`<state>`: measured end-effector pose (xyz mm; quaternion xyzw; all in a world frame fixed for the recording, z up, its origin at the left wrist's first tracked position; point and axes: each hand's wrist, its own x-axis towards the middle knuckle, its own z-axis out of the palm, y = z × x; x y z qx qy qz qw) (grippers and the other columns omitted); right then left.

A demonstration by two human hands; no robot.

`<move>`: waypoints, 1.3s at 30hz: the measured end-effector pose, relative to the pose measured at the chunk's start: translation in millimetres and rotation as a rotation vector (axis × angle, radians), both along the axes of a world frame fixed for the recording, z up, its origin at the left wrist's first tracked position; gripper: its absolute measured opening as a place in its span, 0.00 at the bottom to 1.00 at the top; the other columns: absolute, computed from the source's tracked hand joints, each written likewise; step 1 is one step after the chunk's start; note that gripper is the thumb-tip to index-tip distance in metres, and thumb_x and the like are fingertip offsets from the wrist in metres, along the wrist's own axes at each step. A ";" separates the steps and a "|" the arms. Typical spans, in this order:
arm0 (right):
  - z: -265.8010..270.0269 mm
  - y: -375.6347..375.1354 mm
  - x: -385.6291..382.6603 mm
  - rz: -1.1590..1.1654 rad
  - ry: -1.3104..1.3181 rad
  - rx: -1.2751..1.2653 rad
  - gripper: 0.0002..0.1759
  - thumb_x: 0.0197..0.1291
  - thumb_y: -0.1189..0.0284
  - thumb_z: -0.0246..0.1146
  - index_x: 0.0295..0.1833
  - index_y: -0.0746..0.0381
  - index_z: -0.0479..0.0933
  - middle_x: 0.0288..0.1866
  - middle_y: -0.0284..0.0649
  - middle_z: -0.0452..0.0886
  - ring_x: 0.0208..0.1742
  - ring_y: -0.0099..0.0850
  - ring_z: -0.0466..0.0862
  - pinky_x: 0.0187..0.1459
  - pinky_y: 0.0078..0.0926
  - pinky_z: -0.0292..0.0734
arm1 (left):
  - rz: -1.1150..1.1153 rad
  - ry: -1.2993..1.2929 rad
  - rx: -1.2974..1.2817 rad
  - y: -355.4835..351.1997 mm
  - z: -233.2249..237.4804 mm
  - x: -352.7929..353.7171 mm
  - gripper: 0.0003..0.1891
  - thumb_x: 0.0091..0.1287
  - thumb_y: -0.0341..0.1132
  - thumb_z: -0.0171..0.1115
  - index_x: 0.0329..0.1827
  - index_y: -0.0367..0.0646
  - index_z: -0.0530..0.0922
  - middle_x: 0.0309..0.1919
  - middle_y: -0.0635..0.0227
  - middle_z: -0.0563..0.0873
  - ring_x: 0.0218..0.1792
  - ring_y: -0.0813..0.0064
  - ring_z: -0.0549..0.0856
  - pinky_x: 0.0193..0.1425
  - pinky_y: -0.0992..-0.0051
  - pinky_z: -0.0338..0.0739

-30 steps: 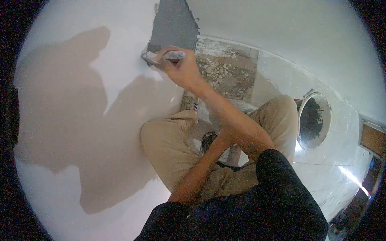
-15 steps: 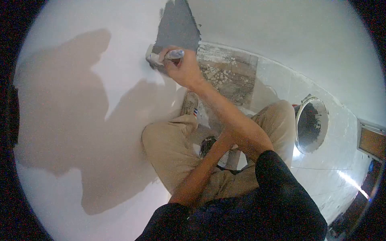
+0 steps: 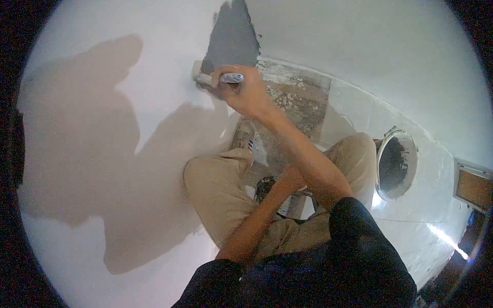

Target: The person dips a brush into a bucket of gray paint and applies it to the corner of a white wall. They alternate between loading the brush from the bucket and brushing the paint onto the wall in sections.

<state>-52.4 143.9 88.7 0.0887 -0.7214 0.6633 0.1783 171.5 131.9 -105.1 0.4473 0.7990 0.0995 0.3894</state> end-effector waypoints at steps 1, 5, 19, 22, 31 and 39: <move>-0.2 4.2 2.1 0.007 -0.067 0.087 0.08 0.53 0.85 0.59 0.36 0.63 0.80 0.28 0.35 0.81 0.27 0.20 0.74 0.29 0.21 0.71 | 0.016 0.008 0.059 -3.2 -1.5 -1.2 0.21 0.65 0.39 0.56 0.59 0.38 0.75 0.57 0.54 0.79 0.58 0.50 0.78 0.61 0.47 0.70; -8.0 -3.8 -3.0 0.032 -0.149 0.287 0.07 0.55 0.85 0.58 0.35 0.64 0.80 0.31 0.36 0.84 0.29 0.21 0.77 0.32 0.22 0.73 | 0.292 0.063 0.357 -17.0 15.1 5.1 0.21 0.65 0.39 0.56 0.60 0.40 0.75 0.55 0.53 0.80 0.57 0.51 0.79 0.60 0.49 0.71; 12.1 -1.7 -3.7 0.058 -0.058 0.223 0.06 0.56 0.85 0.59 0.36 0.65 0.79 0.39 0.36 0.86 0.33 0.21 0.77 0.36 0.21 0.74 | 0.194 -0.175 -0.011 -1.4 38.0 -13.5 0.26 0.63 0.45 0.59 0.61 0.40 0.74 0.61 0.50 0.75 0.59 0.51 0.77 0.61 0.52 0.72; 28.4 24.3 18.1 -0.018 -0.024 0.004 0.05 0.58 0.84 0.59 0.38 0.65 0.79 0.40 0.35 0.85 0.36 0.21 0.77 0.38 0.21 0.74 | 0.195 -0.153 -0.026 -11.1 58.3 -27.4 0.29 0.64 0.49 0.58 0.65 0.41 0.71 0.63 0.50 0.73 0.61 0.50 0.76 0.62 0.53 0.71; 36.7 247.4 252.2 -0.909 -0.237 0.046 0.18 0.65 0.72 0.63 0.58 0.67 0.75 0.48 0.43 0.81 0.50 0.29 0.81 0.56 0.25 0.76 | 0.225 -0.161 0.011 -35.7 38.6 -23.8 0.32 0.65 0.51 0.58 0.67 0.41 0.68 0.62 0.45 0.73 0.61 0.49 0.75 0.63 0.56 0.72; -38.4 343.9 487.4 -1.185 -0.493 -0.474 0.19 0.66 0.72 0.59 0.57 0.75 0.72 0.56 0.50 0.75 0.57 0.37 0.79 0.57 0.25 0.79 | 0.193 -0.154 0.040 -54.9 38.8 -30.1 0.31 0.65 0.53 0.57 0.66 0.42 0.71 0.58 0.45 0.77 0.60 0.49 0.76 0.64 0.58 0.71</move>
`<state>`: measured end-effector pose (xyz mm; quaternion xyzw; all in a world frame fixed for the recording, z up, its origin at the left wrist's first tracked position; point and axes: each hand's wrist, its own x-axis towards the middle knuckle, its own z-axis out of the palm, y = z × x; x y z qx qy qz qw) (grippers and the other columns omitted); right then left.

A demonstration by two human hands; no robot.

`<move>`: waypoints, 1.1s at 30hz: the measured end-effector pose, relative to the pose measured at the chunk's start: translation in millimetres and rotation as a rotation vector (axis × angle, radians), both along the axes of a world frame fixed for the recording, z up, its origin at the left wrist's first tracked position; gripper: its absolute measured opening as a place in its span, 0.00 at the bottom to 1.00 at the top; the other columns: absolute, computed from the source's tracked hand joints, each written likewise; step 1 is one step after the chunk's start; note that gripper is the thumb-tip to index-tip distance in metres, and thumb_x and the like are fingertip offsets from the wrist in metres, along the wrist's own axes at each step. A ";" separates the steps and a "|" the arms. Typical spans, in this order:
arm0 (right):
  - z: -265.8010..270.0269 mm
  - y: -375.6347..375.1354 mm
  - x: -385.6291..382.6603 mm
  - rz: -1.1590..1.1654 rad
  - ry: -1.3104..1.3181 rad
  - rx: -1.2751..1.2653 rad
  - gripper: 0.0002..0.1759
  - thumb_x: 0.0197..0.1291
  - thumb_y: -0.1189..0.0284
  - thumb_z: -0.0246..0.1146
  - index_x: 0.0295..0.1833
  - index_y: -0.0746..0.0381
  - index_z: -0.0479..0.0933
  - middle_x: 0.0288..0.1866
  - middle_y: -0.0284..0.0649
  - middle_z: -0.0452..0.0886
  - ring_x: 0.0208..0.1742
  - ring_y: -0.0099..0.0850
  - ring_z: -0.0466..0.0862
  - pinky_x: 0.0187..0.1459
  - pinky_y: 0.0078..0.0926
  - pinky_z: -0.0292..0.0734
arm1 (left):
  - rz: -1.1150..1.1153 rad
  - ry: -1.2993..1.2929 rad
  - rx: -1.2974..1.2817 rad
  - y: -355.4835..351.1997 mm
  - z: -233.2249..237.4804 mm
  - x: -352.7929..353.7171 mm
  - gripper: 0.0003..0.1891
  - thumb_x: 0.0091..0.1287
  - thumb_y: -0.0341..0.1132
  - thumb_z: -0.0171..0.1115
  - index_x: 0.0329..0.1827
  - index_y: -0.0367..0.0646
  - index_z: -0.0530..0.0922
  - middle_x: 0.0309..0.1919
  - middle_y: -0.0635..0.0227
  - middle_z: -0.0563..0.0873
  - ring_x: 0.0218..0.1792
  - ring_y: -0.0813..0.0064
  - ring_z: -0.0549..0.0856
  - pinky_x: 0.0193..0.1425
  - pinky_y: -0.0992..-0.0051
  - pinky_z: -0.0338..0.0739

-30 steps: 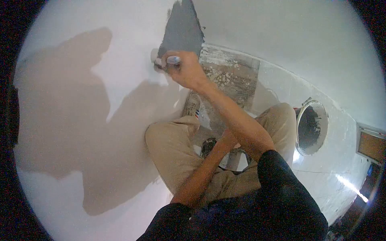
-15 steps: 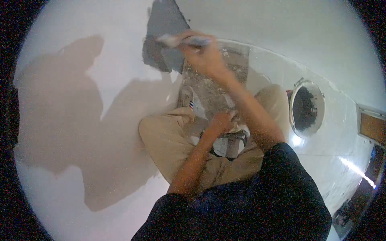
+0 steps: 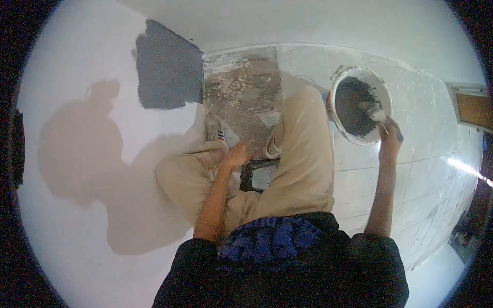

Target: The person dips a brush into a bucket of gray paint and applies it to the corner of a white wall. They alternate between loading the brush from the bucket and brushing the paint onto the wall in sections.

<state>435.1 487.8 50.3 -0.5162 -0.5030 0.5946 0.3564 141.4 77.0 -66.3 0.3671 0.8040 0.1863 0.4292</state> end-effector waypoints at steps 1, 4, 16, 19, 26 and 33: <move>-7.2 -3.9 -2.3 0.012 -0.055 -0.029 0.18 0.65 0.73 0.59 0.56 0.76 0.73 0.55 0.50 0.76 0.55 0.34 0.79 0.57 0.25 0.79 | -0.011 0.018 -0.025 -4.9 -6.0 -1.0 0.30 0.65 0.52 0.58 0.65 0.42 0.71 0.58 0.46 0.78 0.60 0.49 0.76 0.64 0.58 0.71; -43.2 0.6 -22.6 0.382 -0.427 0.509 0.12 0.62 0.74 0.63 0.50 0.66 0.82 0.40 0.36 0.85 0.47 0.26 0.81 0.51 0.22 0.74 | 0.015 0.022 -0.120 -2.7 9.8 0.5 0.28 0.65 0.49 0.59 0.63 0.41 0.73 0.57 0.48 0.79 0.59 0.51 0.77 0.64 0.59 0.70; -121.7 29.6 -60.1 1.166 -0.817 0.786 0.23 0.39 0.82 0.67 0.47 0.59 0.81 0.56 0.45 0.80 0.54 0.46 0.81 0.56 0.41 0.77 | -0.017 -0.035 -0.262 8.9 37.2 0.7 0.21 0.69 0.43 0.52 0.59 0.38 0.76 0.58 0.49 0.79 0.60 0.50 0.76 0.65 0.62 0.69; -125.7 32.2 -60.7 1.187 -0.789 0.820 0.23 0.39 0.84 0.65 0.47 0.60 0.82 0.55 0.46 0.81 0.53 0.47 0.81 0.55 0.43 0.77 | 0.006 0.042 -0.365 13.5 37.6 1.4 0.22 0.69 0.44 0.52 0.61 0.40 0.75 0.59 0.49 0.78 0.61 0.51 0.75 0.66 0.62 0.68; -109.8 32.9 -52.1 0.659 -0.448 0.481 0.16 0.47 0.84 0.61 0.44 0.62 0.84 0.51 0.50 0.83 0.53 0.45 0.83 0.56 0.33 0.75 | 0.033 -0.048 -0.235 1.4 17.6 2.9 0.24 0.69 0.48 0.54 0.62 0.42 0.75 0.60 0.51 0.78 0.63 0.52 0.74 0.68 0.63 0.67; -118.5 34.5 -44.1 0.746 -0.574 0.628 0.14 0.48 0.85 0.59 0.42 0.64 0.83 0.47 0.50 0.84 0.51 0.47 0.83 0.54 0.34 0.76 | -0.026 -0.064 -0.251 0.8 8.8 0.2 0.24 0.69 0.48 0.54 0.62 0.42 0.75 0.61 0.51 0.78 0.62 0.52 0.75 0.67 0.62 0.67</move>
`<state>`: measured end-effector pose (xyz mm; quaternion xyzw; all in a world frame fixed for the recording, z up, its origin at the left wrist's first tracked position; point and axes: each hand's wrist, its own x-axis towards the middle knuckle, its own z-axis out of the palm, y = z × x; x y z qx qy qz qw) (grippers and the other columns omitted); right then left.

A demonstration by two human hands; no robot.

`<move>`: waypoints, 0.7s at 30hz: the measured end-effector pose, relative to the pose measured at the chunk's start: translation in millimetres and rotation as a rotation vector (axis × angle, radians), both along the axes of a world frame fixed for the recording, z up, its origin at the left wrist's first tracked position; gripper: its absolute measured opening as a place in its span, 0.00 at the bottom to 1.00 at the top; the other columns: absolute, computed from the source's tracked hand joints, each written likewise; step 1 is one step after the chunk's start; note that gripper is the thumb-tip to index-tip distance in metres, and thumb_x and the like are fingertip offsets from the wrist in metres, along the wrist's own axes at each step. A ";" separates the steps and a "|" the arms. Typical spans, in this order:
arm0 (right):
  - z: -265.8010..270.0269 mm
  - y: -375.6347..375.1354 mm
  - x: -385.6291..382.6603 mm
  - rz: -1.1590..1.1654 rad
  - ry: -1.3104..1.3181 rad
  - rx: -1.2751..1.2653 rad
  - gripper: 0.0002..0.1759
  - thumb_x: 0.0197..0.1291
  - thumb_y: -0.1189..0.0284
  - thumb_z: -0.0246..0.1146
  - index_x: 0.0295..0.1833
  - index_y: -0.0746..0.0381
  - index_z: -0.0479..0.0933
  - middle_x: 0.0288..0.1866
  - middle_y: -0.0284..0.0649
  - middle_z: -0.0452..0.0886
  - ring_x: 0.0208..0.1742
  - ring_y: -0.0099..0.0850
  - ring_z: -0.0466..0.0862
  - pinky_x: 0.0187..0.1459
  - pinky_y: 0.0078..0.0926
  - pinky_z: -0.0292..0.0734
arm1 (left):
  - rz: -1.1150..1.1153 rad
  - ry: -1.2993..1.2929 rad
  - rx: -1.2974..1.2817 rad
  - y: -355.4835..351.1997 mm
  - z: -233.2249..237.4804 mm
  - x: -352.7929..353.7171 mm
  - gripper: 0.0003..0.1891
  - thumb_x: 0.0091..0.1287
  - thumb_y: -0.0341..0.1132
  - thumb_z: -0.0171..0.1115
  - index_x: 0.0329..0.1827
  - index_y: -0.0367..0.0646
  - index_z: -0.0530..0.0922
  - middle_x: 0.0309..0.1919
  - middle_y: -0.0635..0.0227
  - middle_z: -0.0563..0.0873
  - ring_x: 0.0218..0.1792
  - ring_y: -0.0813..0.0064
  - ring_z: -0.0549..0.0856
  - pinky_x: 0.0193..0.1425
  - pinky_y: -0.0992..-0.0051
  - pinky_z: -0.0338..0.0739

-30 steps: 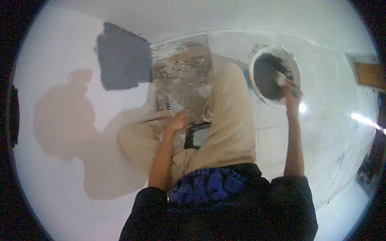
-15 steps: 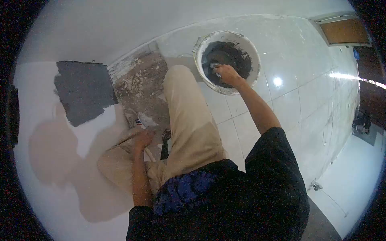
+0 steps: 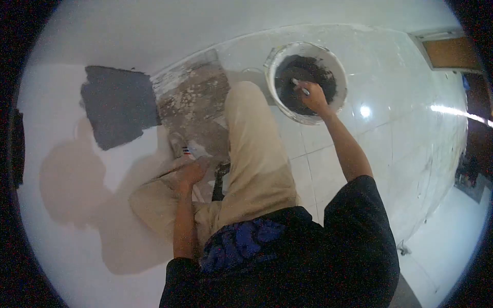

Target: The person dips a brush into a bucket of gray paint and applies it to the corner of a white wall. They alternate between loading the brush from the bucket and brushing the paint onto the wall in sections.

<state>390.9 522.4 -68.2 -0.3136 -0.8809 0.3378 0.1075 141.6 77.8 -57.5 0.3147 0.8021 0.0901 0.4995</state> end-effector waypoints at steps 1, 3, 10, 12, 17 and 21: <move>-2.1 -0.7 -2.3 0.085 -0.051 0.044 0.15 0.48 0.85 0.59 0.41 0.64 0.83 0.47 0.50 0.84 0.51 0.48 0.83 0.54 0.34 0.77 | -0.045 0.000 -0.027 2.7 8.3 -3.3 0.25 0.69 0.48 0.54 0.63 0.43 0.75 0.61 0.51 0.77 0.62 0.52 0.75 0.67 0.62 0.67; -15.0 4.5 2.9 0.273 -0.117 0.173 0.16 0.45 0.83 0.60 0.42 0.63 0.82 0.48 0.49 0.83 0.50 0.49 0.82 0.52 0.36 0.78 | -0.075 0.029 -0.057 7.1 12.4 -0.9 0.26 0.68 0.50 0.54 0.64 0.44 0.74 0.61 0.51 0.77 0.62 0.52 0.76 0.67 0.61 0.68; 13.8 -0.7 -3.8 -0.185 0.163 -0.198 0.11 0.60 0.78 0.61 0.47 0.63 0.82 0.46 0.45 0.85 0.54 0.37 0.82 0.55 0.33 0.75 | 0.087 0.018 -0.070 -12.0 -30.0 3.6 0.29 0.65 0.52 0.57 0.67 0.48 0.72 0.62 0.49 0.76 0.63 0.51 0.74 0.68 0.60 0.67; 13.0 2.0 10.7 -0.461 0.293 -0.455 0.10 0.62 0.76 0.62 0.48 0.65 0.82 0.44 0.41 0.84 0.54 0.34 0.82 0.55 0.31 0.76 | 0.091 0.014 -0.045 -18.0 -33.0 2.6 0.29 0.65 0.52 0.56 0.67 0.48 0.72 0.64 0.50 0.74 0.65 0.51 0.73 0.69 0.60 0.66; -23.6 12.1 51.3 -0.650 0.775 -0.857 0.22 0.68 0.67 0.59 0.62 0.67 0.69 0.56 0.40 0.78 0.57 0.33 0.79 0.66 0.33 0.72 | 0.045 0.052 -0.031 -0.5 -5.0 4.2 0.27 0.65 0.49 0.58 0.65 0.47 0.73 0.61 0.50 0.77 0.63 0.53 0.75 0.68 0.61 0.66; 10.1 -1.5 39.2 -0.865 0.850 -0.901 0.18 0.64 0.71 0.60 0.57 0.65 0.72 0.53 0.43 0.78 0.53 0.35 0.81 0.59 0.31 0.79 | 0.080 0.018 0.061 10.1 1.4 0.6 0.25 0.65 0.45 0.59 0.62 0.42 0.75 0.58 0.50 0.79 0.61 0.52 0.76 0.65 0.60 0.68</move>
